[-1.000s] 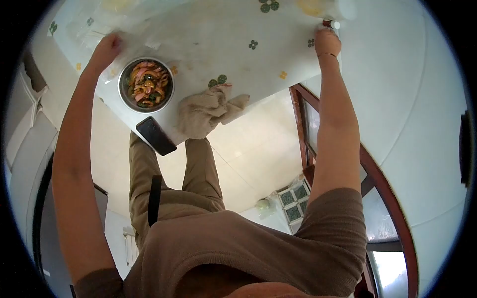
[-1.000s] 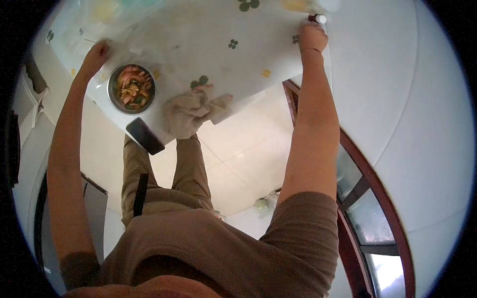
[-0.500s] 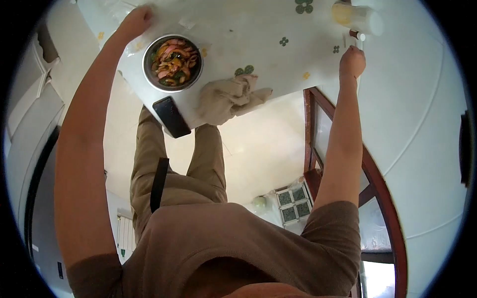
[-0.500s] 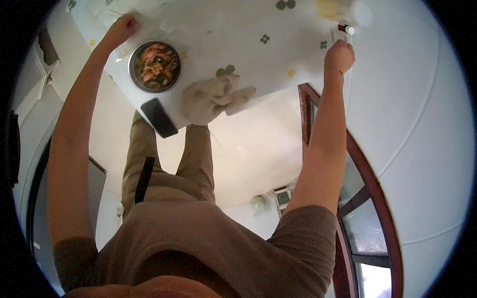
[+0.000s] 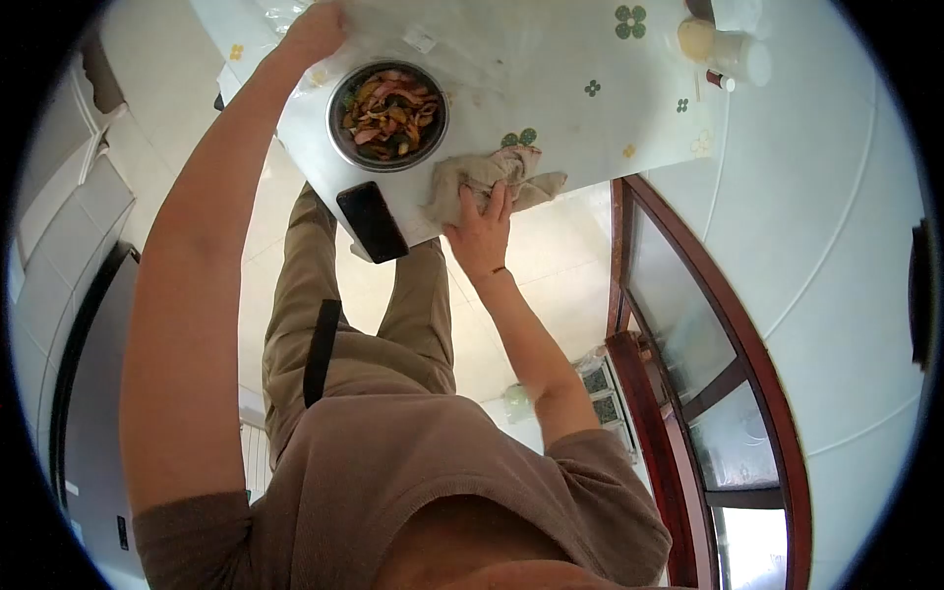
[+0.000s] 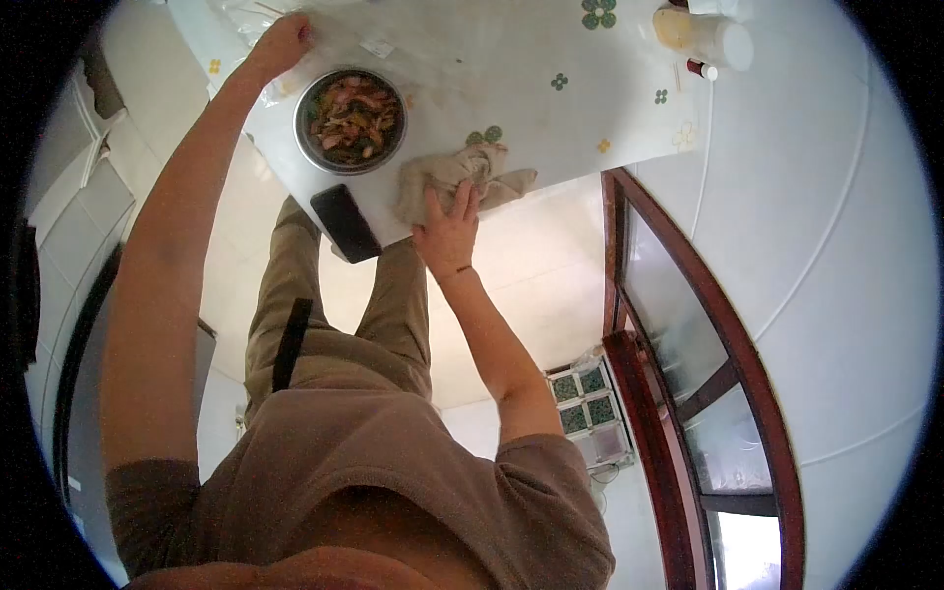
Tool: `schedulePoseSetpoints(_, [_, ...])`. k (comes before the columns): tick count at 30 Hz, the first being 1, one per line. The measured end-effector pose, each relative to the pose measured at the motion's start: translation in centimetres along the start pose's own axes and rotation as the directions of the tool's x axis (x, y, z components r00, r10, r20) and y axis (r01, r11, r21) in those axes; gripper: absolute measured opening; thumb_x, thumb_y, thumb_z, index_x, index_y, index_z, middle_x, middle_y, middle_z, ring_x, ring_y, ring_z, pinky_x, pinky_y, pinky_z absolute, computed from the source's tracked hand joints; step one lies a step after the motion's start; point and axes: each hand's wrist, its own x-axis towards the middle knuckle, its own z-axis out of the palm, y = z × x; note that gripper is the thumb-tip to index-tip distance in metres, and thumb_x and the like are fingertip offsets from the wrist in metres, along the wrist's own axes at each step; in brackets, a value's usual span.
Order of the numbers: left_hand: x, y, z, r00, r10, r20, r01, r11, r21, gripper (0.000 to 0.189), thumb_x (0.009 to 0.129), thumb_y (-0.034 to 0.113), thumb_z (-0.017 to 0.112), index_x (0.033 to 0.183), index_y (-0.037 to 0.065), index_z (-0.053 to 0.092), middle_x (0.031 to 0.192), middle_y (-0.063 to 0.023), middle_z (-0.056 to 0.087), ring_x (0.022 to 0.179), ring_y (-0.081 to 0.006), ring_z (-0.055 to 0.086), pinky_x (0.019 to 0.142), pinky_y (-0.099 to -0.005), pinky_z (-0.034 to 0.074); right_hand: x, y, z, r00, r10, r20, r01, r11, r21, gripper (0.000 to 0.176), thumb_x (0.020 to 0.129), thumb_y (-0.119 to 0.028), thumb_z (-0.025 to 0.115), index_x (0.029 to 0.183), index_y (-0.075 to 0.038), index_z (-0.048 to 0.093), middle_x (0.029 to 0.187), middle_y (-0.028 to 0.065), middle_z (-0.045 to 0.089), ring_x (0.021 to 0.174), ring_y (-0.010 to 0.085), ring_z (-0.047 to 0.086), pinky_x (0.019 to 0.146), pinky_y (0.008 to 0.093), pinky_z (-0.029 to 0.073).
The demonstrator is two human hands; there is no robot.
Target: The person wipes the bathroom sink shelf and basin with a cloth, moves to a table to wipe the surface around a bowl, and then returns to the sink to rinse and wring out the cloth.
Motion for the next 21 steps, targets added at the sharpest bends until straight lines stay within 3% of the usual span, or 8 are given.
schedulePoseSetpoints(4, [0.3, -0.3, -0.2, 0.999, -0.007, 0.046, 0.008, 1.0, -0.015, 0.014, 0.067, 0.009, 0.056, 0.078, 0.0, 0.059, 0.08, -0.0234, 0.059, 0.08, -0.0396, 0.056, 0.07, -0.0447, 0.044, 2.1, 3.1, 0.5, 0.997, 0.072, 0.02, -0.075, 0.988, 0.136, 0.04, 0.056, -0.004, 0.066, 0.094, -0.005, 0.053, 0.122, 0.0309, 0.04, 0.107, 0.0458, 0.043, 0.09, 0.0458, 0.04])
schedulePoseSetpoints(6, [1.4, -2.2, 1.2, 0.991, 0.052, 0.123, -0.068, 0.989, 0.133, 0.018, 0.077, 0.011, 0.055, 0.09, 0.0, 0.057, 0.085, -0.019, 0.06, 0.08, -0.033, 0.059, 0.07, -0.0414, 0.046, 4.9, 4.5, -2.0, 0.992, 0.125, -0.025, -0.115, 0.961, 0.25, 0.035, 0.056, -0.003, 0.064, 0.089, -0.005, 0.053, 0.103, 0.0189, 0.051, 0.098, 0.0398, 0.049, 0.082, 0.0445, 0.043])
schedulePoseSetpoints(7, [1.2, -1.8, 0.9, 0.992, 0.048, 0.117, -0.063, 0.989, 0.131, 0.018, 0.077, 0.011, 0.055, 0.09, 0.0, 0.057, 0.085, -0.019, 0.06, 0.08, -0.033, 0.059, 0.07, -0.0414, 0.046, 7.1, 5.4, -4.0, 0.989, -0.002, -0.149, 0.039, 0.969, 0.244, 0.037, 0.054, -0.002, 0.063, 0.089, -0.006, 0.053, 0.097, 0.0175, 0.053, 0.095, 0.0385, 0.05, 0.082, 0.043, 0.043])
schedulePoseSetpoints(9, [0.2, 0.1, 0.4, 1.0, -0.001, 0.028, 0.0, 0.999, 0.035, 0.014, 0.068, 0.01, 0.055, 0.078, 0.0, 0.059, 0.081, -0.0235, 0.059, 0.081, -0.0393, 0.056, 0.071, -0.0452, 0.045, 11.7, 5.2, -8.9, 0.955, 0.113, -0.275, -0.026, 0.953, 0.302, 0.041, 0.055, -0.004, 0.06, 0.096, -0.005, 0.058, 0.099, 0.0177, 0.055, 0.098, 0.0365, 0.051, 0.085, 0.043, 0.042])
schedulePoseSetpoints(12, [0.0, 0.8, -0.4, 0.999, -0.03, 0.042, 0.03, 1.0, 0.0, 0.014, 0.069, 0.01, 0.055, 0.077, 0.0, 0.06, 0.08, -0.0234, 0.06, 0.08, -0.0389, 0.057, 0.071, -0.045, 0.045, 21.0, 8.8, -12.5, 0.841, -0.195, -0.505, 0.233, 0.972, 0.012, 0.044, 0.058, -0.005, 0.059, 0.101, -0.003, 0.058, 0.102, 0.0203, 0.056, 0.101, 0.0379, 0.051, 0.089, 0.0446, 0.041])
schedulePoseSetpoints(17, [-0.2, 1.2, -0.3, 0.997, -0.057, 0.052, 0.059, 0.998, -0.028, 0.014, 0.069, 0.01, 0.056, 0.078, 0.0, 0.06, 0.083, -0.0236, 0.06, 0.081, -0.039, 0.057, 0.072, -0.0447, 0.045, 30.9, 10.4, -10.8, 0.937, -0.145, -0.319, 0.097, 0.982, -0.162, 0.043, 0.07, -0.014, 0.059, 0.113, -0.011, 0.058, 0.118, 0.0175, 0.051, 0.108, 0.0352, 0.049, 0.089, 0.0433, 0.042])
schedulePoseSetpoints(19, [-0.1, 0.8, 0.0, 1.0, -0.026, -0.003, 0.026, 0.999, -0.02, 0.014, 0.07, 0.011, 0.055, 0.078, 0.001, 0.06, 0.085, -0.0237, 0.06, 0.081, -0.039, 0.057, 0.073, -0.0444, 0.045, 29.6, 9.9, -9.3, 0.936, -0.111, -0.335, 0.032, 0.972, -0.233, 0.044, 0.072, -0.015, 0.059, 0.115, -0.012, 0.057, 0.119, 0.0198, 0.049, 0.105, 0.0378, 0.049, 0.088, 0.0446, 0.042])
schedulePoseSetpoints(21, [-0.2, 1.7, -1.0, 0.987, -0.089, 0.131, 0.097, 0.994, -0.054, 0.016, 0.072, 0.011, 0.054, 0.081, 0.0, 0.061, 0.09, -0.0238, 0.06, 0.086, -0.0383, 0.057, 0.077, -0.0431, 0.046, 26.5, 10.4, -8.0, 0.92, -0.117, -0.373, 0.049, 0.981, -0.186, 0.039, 0.069, -0.01, 0.065, 0.107, -0.013, 0.059, 0.118, 0.0201, 0.048, 0.108, 0.0395, 0.047, 0.09, 0.0466, 0.042])
